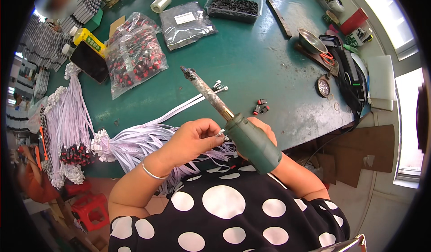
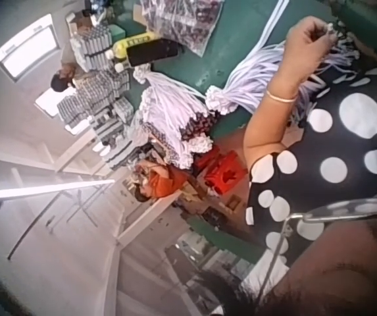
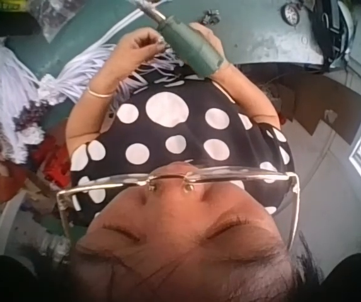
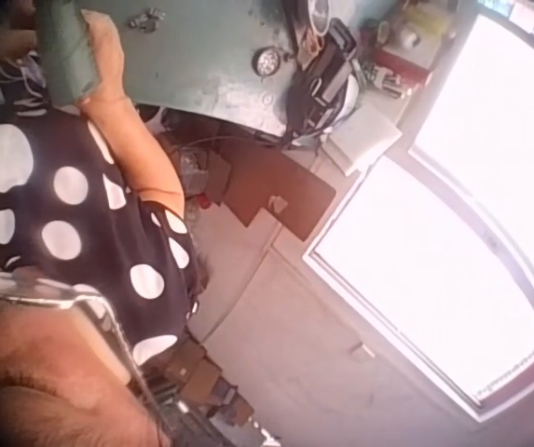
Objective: The person picks up a white wire harness, aligns its connector with a small component, and joins them using a glue gun. They repeat this process for several more wires before setting the glue gun down on the table.
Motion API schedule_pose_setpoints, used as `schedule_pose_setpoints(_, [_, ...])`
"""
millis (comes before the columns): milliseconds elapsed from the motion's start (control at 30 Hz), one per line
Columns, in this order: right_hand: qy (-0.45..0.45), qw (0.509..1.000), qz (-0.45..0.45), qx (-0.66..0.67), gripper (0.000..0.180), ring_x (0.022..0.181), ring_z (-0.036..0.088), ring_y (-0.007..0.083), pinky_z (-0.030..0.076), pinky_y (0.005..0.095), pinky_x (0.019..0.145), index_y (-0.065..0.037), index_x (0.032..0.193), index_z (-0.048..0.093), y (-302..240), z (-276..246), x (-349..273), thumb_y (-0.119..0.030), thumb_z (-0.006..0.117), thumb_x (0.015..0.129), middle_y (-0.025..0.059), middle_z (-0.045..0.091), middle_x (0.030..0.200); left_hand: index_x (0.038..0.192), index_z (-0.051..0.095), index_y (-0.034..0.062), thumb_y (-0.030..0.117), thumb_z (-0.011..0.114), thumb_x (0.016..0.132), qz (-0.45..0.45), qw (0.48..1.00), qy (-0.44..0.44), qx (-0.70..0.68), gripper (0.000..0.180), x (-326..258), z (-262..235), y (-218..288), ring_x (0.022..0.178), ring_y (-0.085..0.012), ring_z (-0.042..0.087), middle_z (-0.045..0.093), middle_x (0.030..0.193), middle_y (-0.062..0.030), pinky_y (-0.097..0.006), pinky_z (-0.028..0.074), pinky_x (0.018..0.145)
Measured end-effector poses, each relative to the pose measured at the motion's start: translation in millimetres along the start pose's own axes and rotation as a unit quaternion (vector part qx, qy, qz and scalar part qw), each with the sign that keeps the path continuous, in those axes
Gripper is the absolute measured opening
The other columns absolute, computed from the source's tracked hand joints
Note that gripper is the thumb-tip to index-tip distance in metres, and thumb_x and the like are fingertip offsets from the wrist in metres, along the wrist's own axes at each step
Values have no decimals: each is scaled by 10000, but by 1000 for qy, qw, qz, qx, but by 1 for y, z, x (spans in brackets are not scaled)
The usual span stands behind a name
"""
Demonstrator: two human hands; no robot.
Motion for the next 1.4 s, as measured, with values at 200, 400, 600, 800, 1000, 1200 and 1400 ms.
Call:
schedule_pose_setpoints(200, [30, 994, -99, -38, 399, 806, 559, 236, 448, 324, 722, -47, 1065, 472, -10, -1, 1, -72, 660, 714, 108, 560, 901, 832, 535, 20, 56, 610, 824, -29, 1000, -8, 1, 84, 0, -1, 0, 608, -15, 457, 505, 708, 37, -153, 377, 514])
schedule_pose_setpoints(400, [38, 997, -72, -7, 394, 825, 555, 255, 446, 332, 737, -45, 1056, 484, -9, -3, -1, -79, 662, 706, 113, 561, 919, 813, 514, 22, 24, 579, 814, -57, 998, 8, -33, 65, 2, 2, -2, 599, -24, 445, 481, 700, 36, -171, 367, 504])
schedule_pose_setpoints(600, [7, 985, 57, 162, 415, 842, 555, 263, 444, 338, 756, -36, 1064, 491, 5, 1, 0, -78, 668, 691, 113, 567, 933, 820, 511, 15, 35, 562, 822, -32, 999, 3, -10, 55, 5, 4, -2, 599, -26, 431, 493, 718, 26, -182, 342, 494])
schedule_pose_setpoints(800, [14, 998, -60, 15, 419, 840, 556, 268, 445, 330, 757, -40, 1067, 504, -8, -2, 3, -83, 675, 687, 114, 571, 917, 813, 514, 11, 51, 558, 826, -44, 999, -6, -14, 60, 6, 7, -1, 630, -35, 461, 510, 736, 18, -190, 402, 543])
schedule_pose_setpoints(1000, [27, 996, -84, 1, 434, 859, 558, 270, 448, 333, 770, -49, 1073, 501, -11, -3, 2, -66, 684, 680, 111, 563, 948, 804, 513, 15, 68, 557, 832, -40, 999, 0, 1, 74, 8, 8, -2, 637, -34, 461, 500, 724, 24, -190, 404, 550])
schedule_pose_setpoints(1200, [8, 987, 63, 147, 451, 897, 558, 268, 453, 330, 782, -53, 1113, 491, 5, -2, -4, -50, 668, 699, 114, 561, 988, 777, 508, 18, 78, 557, 825, 20, 999, 34, 21, 92, 14, 6, -5, 577, -18, 403, 475, 673, 41, -185, 344, 495])
schedule_pose_setpoints(1400, [125, 963, 189, 143, 372, 700, 559, 119, 451, 228, 637, 12, 1058, 503, -29, -48, -38, -102, 634, 729, 79, 614, 812, 783, 501, 23, 37, 542, 802, 45, 995, 87, 27, 48, 12, -6, -3, 647, -55, 499, 536, 791, -37, -193, 410, 553])
Point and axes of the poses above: each hand's wrist, its own x-axis towards the middle knuckle, its own z-axis out of the palm, y = z × x, the point moved 6 cm from there along x, towards the middle knuckle
